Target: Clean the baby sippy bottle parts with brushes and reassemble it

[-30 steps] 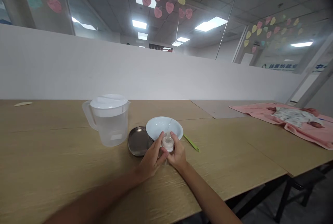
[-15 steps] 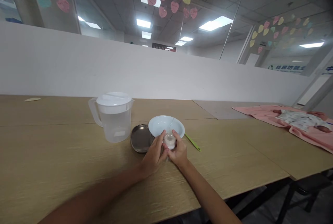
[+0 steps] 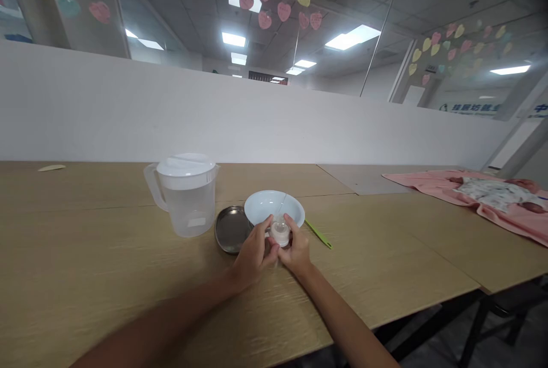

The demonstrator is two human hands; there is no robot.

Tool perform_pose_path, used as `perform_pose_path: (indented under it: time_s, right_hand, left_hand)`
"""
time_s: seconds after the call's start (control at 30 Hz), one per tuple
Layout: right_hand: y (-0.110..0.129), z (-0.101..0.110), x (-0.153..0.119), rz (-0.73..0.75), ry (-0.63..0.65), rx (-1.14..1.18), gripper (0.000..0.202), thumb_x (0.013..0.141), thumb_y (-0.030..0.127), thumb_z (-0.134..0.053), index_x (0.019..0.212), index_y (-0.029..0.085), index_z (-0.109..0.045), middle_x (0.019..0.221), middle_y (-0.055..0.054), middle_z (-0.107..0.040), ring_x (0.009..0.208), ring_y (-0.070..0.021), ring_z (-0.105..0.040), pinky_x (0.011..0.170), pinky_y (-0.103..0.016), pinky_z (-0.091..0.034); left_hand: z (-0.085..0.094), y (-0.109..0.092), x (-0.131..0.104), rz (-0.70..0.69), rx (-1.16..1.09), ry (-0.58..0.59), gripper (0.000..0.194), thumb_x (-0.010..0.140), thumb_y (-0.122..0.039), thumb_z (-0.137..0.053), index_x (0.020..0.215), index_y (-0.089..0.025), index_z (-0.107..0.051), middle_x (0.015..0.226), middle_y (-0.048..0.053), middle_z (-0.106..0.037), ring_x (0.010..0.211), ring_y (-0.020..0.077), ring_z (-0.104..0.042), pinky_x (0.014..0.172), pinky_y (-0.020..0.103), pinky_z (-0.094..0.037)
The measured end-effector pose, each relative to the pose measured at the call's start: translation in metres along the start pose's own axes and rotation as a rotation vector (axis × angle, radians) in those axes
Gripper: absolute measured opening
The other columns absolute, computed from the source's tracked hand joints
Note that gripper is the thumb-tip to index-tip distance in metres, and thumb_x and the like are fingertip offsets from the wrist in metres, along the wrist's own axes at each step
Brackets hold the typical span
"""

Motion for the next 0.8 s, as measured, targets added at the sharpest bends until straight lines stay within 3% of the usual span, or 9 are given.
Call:
perform_pose_path:
  time_s: [0.1, 0.23, 0.43, 0.63, 0.8]
  right_hand:
    - [-0.001, -0.001, 0.000, 0.030, 0.047, 0.002, 0.062, 0.080, 0.049, -0.054, 0.129, 0.013, -0.043, 0.106, -0.014, -0.066, 0.087, -0.0228, -0.066, 0.072, -0.034, -0.056]
    - [-0.005, 0.000, 0.002, -0.024, 0.109, 0.054, 0.045, 0.090, 0.038, -0.038, 0.127, 0.015, -0.045, 0.103, -0.011, -0.067, 0.081, -0.0201, -0.066, 0.069, -0.033, -0.055]
    - [-0.004, 0.002, 0.006, -0.137, 0.164, 0.108, 0.051, 0.091, 0.034, -0.035, 0.137, 0.012, -0.034, 0.070, -0.001, -0.062, 0.053, -0.0135, -0.056, 0.053, -0.025, -0.048]
    - [0.006, 0.013, 0.013, -0.044, 0.049, 0.046, 0.042, 0.087, 0.035, -0.044, 0.124, 0.015, -0.049, 0.096, -0.010, -0.064, 0.081, -0.0192, -0.060, 0.072, -0.032, -0.050]
    - [0.008, 0.016, 0.016, -0.049, 0.010, 0.024, 0.042, 0.084, 0.035, -0.051, 0.121, 0.016, -0.052, 0.091, -0.009, -0.064, 0.078, -0.0191, -0.060, 0.070, -0.033, -0.050]
  left_hand:
    - [-0.003, 0.000, -0.004, -0.033, 0.028, -0.009, 0.061, 0.088, -0.025, -0.042, 0.143, -0.015, -0.017, 0.136, 0.017, -0.042, 0.124, 0.0259, -0.042, 0.103, 0.046, -0.036]
    - [-0.004, 0.000, -0.007, -0.037, 0.085, -0.015, 0.065, 0.087, -0.024, -0.045, 0.144, -0.016, -0.015, 0.136, 0.018, -0.042, 0.125, 0.0286, -0.041, 0.103, 0.049, -0.035]
    - [-0.005, 0.005, -0.008, -0.032, 0.052, -0.012, 0.066, 0.086, -0.024, -0.048, 0.143, -0.020, -0.014, 0.137, 0.016, -0.040, 0.124, 0.0263, -0.042, 0.102, 0.045, -0.038]
    - [-0.010, 0.012, -0.010, -0.014, -0.008, -0.025, 0.069, 0.082, -0.021, -0.053, 0.142, -0.020, -0.017, 0.137, 0.014, -0.042, 0.124, 0.0255, -0.043, 0.101, 0.042, -0.039]
    - [-0.008, 0.010, -0.007, 0.003, -0.023, -0.019, 0.071, 0.081, -0.022, -0.055, 0.142, -0.020, -0.019, 0.136, 0.014, -0.043, 0.123, 0.0256, -0.044, 0.101, 0.042, -0.039]
Point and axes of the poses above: each hand's wrist, its own x-axis towards the middle knuckle, its own z-axis out of the back of the hand, y = z × x, the point moved 6 cm from there along x, towards the middle knuckle
